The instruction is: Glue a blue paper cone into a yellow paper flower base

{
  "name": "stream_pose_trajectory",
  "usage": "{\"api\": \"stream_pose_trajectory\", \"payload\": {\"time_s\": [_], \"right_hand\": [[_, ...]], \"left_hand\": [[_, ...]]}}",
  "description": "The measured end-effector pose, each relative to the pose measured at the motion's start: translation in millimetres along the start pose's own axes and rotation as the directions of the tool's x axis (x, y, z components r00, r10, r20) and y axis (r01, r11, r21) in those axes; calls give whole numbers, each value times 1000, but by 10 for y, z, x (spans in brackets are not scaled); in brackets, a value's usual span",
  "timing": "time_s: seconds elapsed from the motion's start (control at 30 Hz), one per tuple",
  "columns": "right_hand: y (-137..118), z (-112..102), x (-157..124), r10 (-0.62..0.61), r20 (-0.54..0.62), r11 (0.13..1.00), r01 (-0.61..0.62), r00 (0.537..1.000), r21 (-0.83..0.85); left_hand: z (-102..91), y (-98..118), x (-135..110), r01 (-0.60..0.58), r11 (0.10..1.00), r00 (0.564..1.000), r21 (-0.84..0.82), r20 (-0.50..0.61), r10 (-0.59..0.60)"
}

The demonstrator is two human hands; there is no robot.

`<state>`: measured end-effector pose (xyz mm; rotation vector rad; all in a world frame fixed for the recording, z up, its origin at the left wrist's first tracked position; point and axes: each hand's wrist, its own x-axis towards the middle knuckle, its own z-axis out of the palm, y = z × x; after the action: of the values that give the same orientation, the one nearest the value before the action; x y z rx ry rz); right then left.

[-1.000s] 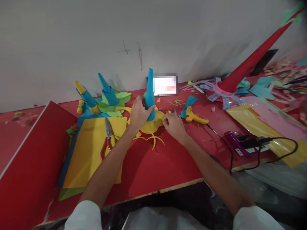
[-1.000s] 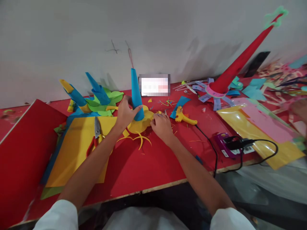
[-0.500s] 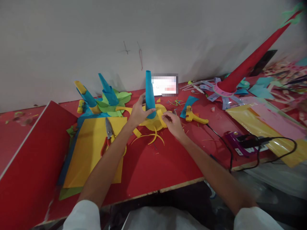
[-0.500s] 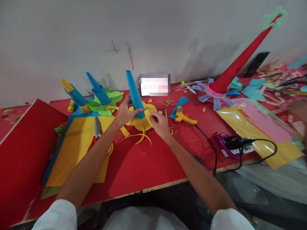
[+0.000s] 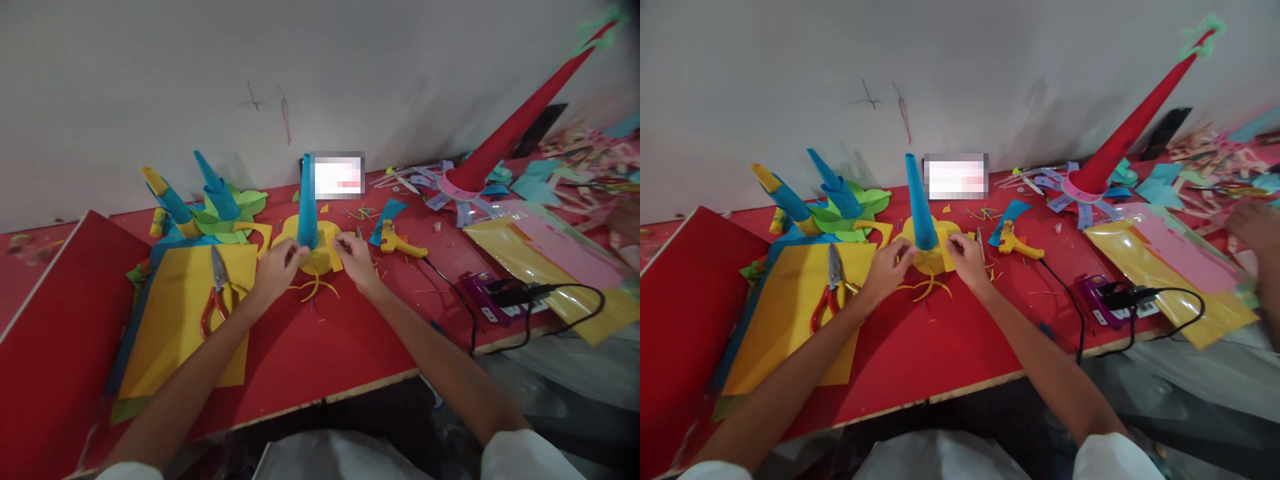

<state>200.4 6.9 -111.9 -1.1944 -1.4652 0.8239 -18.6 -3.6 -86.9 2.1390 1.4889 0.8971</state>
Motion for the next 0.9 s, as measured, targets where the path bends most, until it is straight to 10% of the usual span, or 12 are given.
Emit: {"api": "stream_pose_trajectory", "payload": {"time_s": [0.13,0.27,0.43,0.6,0.77,0.9], "right_hand": [[-13,-1,-6,4,-2,1000,-4,1000,5],[-24,10,-12,-5,25,1000,5,1000,-3],[-19,-10,-17,-36,39,999,38,999,-36],[-36,37,-81,-112,210,974,149,971,-168],[-63,171,-191,-180,427,888,333,886,-317],[-84,177,-203,-179,484,833,394,856,-388]], "left_hand": [[-3,99,-348,-303,928,918,219,330,222],[-43,44,-420,-417,872,874,255,377,307],[-292,-313,-258,-132,928,990,349,-9,144],[-503,-469,-203,105,920,885,377,-458,87],[-239,-162,-327,-272,946,949,176,-113,294],[-6,-30,-387,-224,970,975,97,24,222]]}}
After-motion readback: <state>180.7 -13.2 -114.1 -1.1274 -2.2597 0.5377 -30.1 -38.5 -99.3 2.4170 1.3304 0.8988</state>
